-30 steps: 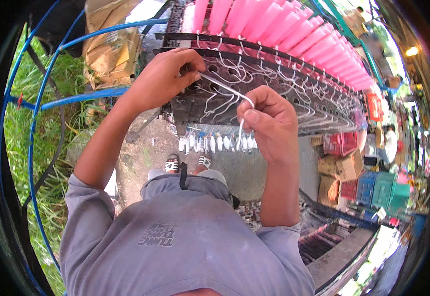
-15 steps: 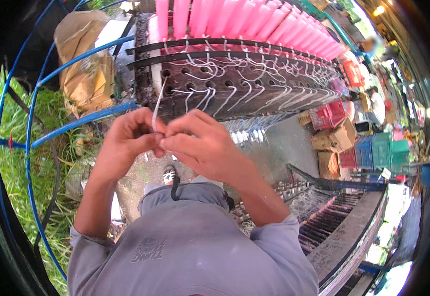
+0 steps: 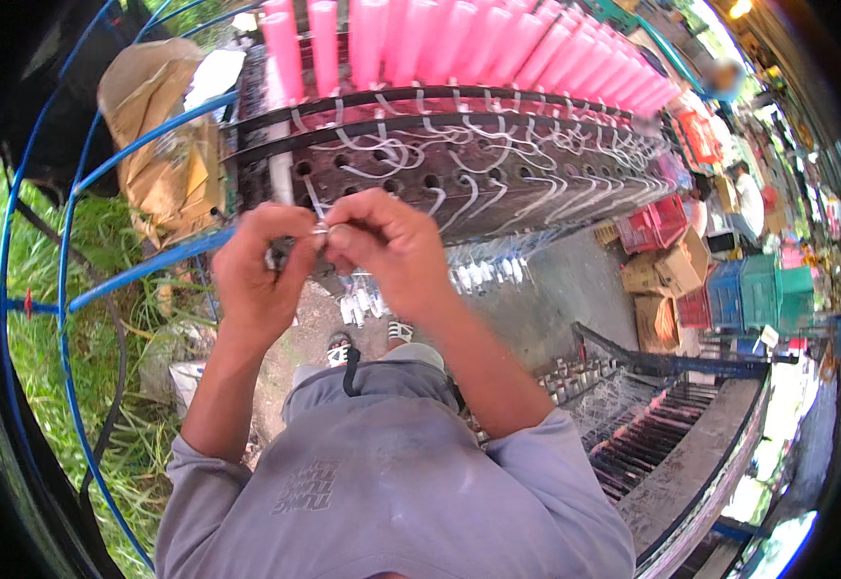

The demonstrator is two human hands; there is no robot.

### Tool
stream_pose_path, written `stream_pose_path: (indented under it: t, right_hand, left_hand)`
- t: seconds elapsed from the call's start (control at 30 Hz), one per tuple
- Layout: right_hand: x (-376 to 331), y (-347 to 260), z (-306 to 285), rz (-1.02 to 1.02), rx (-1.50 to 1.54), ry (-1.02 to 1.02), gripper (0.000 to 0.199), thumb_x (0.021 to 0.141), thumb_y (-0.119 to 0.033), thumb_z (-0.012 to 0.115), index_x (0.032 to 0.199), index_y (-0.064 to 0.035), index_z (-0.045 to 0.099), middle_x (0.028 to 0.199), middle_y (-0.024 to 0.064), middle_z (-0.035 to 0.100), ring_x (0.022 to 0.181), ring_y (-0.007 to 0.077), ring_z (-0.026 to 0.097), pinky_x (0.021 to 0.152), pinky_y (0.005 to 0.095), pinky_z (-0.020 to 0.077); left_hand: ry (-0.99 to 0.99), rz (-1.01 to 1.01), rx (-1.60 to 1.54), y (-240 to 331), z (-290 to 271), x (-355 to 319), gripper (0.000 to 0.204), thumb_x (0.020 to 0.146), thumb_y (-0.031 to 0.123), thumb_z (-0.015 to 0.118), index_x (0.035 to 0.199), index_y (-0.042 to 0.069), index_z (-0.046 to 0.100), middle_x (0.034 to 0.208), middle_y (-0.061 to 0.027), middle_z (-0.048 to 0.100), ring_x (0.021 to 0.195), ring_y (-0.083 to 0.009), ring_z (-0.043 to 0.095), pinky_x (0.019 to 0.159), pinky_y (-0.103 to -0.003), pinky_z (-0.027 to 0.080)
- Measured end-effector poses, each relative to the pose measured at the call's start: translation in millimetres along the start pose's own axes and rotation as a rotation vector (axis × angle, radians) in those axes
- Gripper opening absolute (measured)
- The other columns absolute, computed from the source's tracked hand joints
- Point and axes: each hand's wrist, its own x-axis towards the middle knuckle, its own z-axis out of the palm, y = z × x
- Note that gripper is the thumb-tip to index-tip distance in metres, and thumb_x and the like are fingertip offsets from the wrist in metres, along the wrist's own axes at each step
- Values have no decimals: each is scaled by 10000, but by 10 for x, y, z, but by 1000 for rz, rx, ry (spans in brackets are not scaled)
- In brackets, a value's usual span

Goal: The person places pink candles into a red basket, then moves to a metal rack and threads white wicks through holes in the rack, securing them with small metal rings. The person continues threading and securing wicks across the rack.

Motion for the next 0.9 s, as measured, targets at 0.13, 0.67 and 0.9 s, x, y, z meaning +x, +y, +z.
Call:
stream_pose_path:
  t: [0.13,0.67,0.9]
  right_hand:
    - [125,-50,-188,-652,-757,131,90,991,-81,627,1047,-13,608,852,149,657,780,309,669,710,391,515]
    - [627,-189,-787,-473,-843,-35,169,888,-26,680,1053,-18,716,968,160,722,884,339,711,808,393,566]
    - [868,-173,-543,-338,-1035,-201,286,903,-94,594,1158,-46,713,952,239,719,900,421,699,819,511,550]
  left_hand:
    - [74,-272,-173,-54,259,0,180,891,-98,706,1030,-4,642,1047,-66,686,909,-122,657,832,-257,528]
    - [58,-337,3,-359,529,716,74,955,5,629,1024,-18,638,877,-7,616,791,-103,601,725,-273,501]
    - [6,-22,741,-758,152,1043,166,865,162,745,1008,89,704,1020,-89,655,1050,-332,578,930,-432,430]
